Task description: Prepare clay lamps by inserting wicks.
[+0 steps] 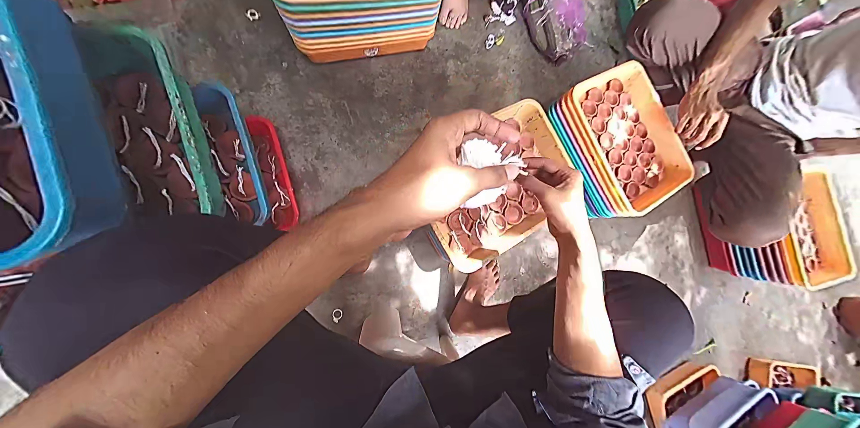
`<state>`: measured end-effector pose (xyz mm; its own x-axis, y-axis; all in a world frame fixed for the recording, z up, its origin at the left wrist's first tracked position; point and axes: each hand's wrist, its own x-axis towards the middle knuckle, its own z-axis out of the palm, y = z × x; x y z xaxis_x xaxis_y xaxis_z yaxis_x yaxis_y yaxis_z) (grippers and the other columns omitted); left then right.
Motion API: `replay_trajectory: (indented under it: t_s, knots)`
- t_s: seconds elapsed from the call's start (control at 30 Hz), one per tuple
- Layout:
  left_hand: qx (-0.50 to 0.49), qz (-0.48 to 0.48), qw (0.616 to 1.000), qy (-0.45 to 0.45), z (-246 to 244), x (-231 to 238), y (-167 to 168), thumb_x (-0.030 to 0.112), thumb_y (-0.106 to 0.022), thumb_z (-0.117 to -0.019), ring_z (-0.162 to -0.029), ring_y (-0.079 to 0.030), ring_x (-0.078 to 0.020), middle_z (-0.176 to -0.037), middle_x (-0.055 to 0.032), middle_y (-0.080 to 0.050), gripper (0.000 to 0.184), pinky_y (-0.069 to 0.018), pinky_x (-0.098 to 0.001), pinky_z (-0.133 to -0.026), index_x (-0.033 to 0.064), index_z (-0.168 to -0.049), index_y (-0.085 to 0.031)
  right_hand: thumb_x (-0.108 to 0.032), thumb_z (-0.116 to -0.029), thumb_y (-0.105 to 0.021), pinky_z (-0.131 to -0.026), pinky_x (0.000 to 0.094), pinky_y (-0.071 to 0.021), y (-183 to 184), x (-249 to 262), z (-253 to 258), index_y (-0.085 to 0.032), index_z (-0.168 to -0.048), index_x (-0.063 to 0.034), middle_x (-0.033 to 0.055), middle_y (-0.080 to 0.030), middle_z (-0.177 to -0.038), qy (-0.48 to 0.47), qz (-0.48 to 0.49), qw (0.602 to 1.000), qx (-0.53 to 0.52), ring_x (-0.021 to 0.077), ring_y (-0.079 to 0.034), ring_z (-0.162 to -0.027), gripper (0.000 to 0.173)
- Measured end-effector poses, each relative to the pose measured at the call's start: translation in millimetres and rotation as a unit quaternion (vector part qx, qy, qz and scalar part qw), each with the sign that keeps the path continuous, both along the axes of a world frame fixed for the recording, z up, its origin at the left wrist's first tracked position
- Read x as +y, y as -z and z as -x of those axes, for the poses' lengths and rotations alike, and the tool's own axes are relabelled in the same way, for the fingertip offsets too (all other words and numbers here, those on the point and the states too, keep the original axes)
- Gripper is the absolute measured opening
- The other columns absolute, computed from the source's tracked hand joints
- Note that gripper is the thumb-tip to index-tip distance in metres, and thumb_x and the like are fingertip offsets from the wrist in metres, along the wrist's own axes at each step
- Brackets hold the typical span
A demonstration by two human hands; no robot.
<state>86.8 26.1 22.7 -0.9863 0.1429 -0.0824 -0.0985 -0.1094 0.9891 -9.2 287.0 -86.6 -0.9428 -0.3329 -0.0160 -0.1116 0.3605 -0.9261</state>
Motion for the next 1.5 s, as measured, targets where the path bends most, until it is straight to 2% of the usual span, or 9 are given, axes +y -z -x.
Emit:
replay_trajectory:
  t_s: [0.1,0.23,0.4,0.63,0.9,1.1,1.23,1.4,1.5]
  knots:
    - [0.008,-0.011,1.0,-0.007,0.4,3.2,-2.8,0.0,-0.073,-0.0923,-0.097,-0.071,-0.0163,-0.114,-0.0073,-0.071,0.033,-0.0627,-0.0285,-0.078,0.0071,-0.123,-0.065,-0.009,-0.0885,-0.078,-0.074,0.0259,-0.0596,-44.1,-17.1,-19.1,-0.074,-0.115,-0.0065,0.0035,-0.073,-0.094,-0.078,0.205,0.976,-0.009,0.0101,-0.068,-0.08,0.027]
    - [0.037,0.004,0.999,-0.004,0.9,5.8,-2.4,0.001,-0.074,-0.0923,-0.089,-0.071,-0.0181,-0.109,-0.0084,-0.071,0.032,-0.0628,-0.0291,-0.071,0.0084,-0.122,-0.065,-0.007,-0.0857,-0.082,-0.077,0.0294,-0.0633,-64.8,-34.3,-43.0,-0.075,-0.114,-0.0031,0.0082,-0.075,-0.096,-0.115,0.306,0.944,0.043,0.0132,-0.072,-0.081,0.03]
    - [0.089,0.04,0.995,0.002,3.7,7.1,3.7,0.003,-0.075,-0.0924,-0.081,-0.071,-0.0161,-0.1,-0.0076,-0.073,0.022,-0.0619,-0.0265,-0.066,0.0066,-0.114,-0.07,0.002,-0.0863,-0.079,-0.075,0.0299,-0.064,-61.8,-40.1,-53.5,-0.078,-0.102,-0.0006,0.0097,-0.076,-0.098,-0.06,0.312,0.946,0.069,0.0143,-0.073,-0.082,0.016]
    - [0.092,0.026,0.995,0.003,5.0,7.0,5.6,0.005,-0.072,-0.0948,-0.081,-0.073,-0.0174,-0.098,-0.0093,-0.075,0.019,-0.0639,-0.0285,-0.07,0.0043,-0.114,-0.074,0.002,-0.0851,-0.081,-0.078,0.0296,-0.0639,-65.2,-36.7,-53.9,-0.079,-0.1,-0.001,0.009,-0.076,-0.1,-0.049,0.274,0.95,0.138,0.0158,-0.073,-0.089,0.016]
    - [0.117,0.042,0.992,-0.017,4.0,5.8,4.3,0.005,-0.074,-0.0933,-0.087,-0.073,-0.0156,-0.106,-0.0067,-0.074,0.022,-0.0634,-0.0276,-0.073,0.006,-0.115,-0.073,0.007,-0.0765,-0.085,-0.075,0.0327,-0.0662,-74.3,-42.7,-61.7,-0.064,-0.117,-0.0019,0.0112,-0.077,-0.094,-0.022,0.269,0.954,0.133,0.0199,-0.076,-0.082,0.047]
    - [0.127,0.044,0.991,-0.008,3.1,5.6,2.7,0.002,-0.075,-0.092,-0.089,-0.072,-0.0157,-0.106,-0.0062,-0.074,0.024,-0.0634,-0.0277,-0.074,0.0061,-0.116,-0.072,0.005,-0.0784,-0.085,-0.076,0.0338,-0.0657,-74.5,-46.4,-61.6,-0.074,-0.109,0.0016,0.0108,-0.077,-0.094,-0.028,0.241,0.942,0.231,0.0187,-0.075,-0.082,0.032]
    - [0.113,0.036,0.993,-0.015,2.3,5.9,-1.3,0.0,-0.075,-0.0905,-0.087,-0.072,-0.0159,-0.101,-0.0071,-0.074,0.025,-0.0631,-0.027,-0.073,0.0043,-0.115,-0.072,0.003,-0.0805,-0.085,-0.077,0.0315,-0.0645,-73.6,-45.0,-59.2,-0.079,-0.097,0.0,0.0088,-0.076,-0.095,-0.039,0.207,0.935,0.285,0.0177,-0.073,-0.088,0.018]
    - [0.092,0.021,0.995,-0.005,2.1,3.6,-0.9,0.001,-0.077,-0.09,-0.085,-0.073,-0.0174,-0.1,-0.0077,-0.074,0.026,-0.0633,-0.0284,-0.07,0.0053,-0.115,-0.073,0.003,-0.0831,-0.082,-0.079,0.032,-0.0638,-73.8,-43.4,-58.7,-0.077,-0.096,-0.0015,0.0078,-0.075,-0.095,-0.049,0.204,0.939,0.271,0.0175,-0.072,-0.089,0.014]
    - [0.092,0.005,0.996,-0.005,2.8,5.0,-0.2,0.001,-0.076,-0.0903,-0.087,-0.073,-0.0186,-0.1,-0.0094,-0.075,0.026,-0.0638,-0.0297,-0.073,0.0026,-0.116,-0.072,0.002,-0.0841,-0.081,-0.077,0.0298,-0.0632,-73.6,-42.6,-58.3,-0.077,-0.096,-0.0019,0.0064,-0.072,-0.098,-0.047,0.201,0.943,0.261,0.0153,-0.07,-0.089,0.014]
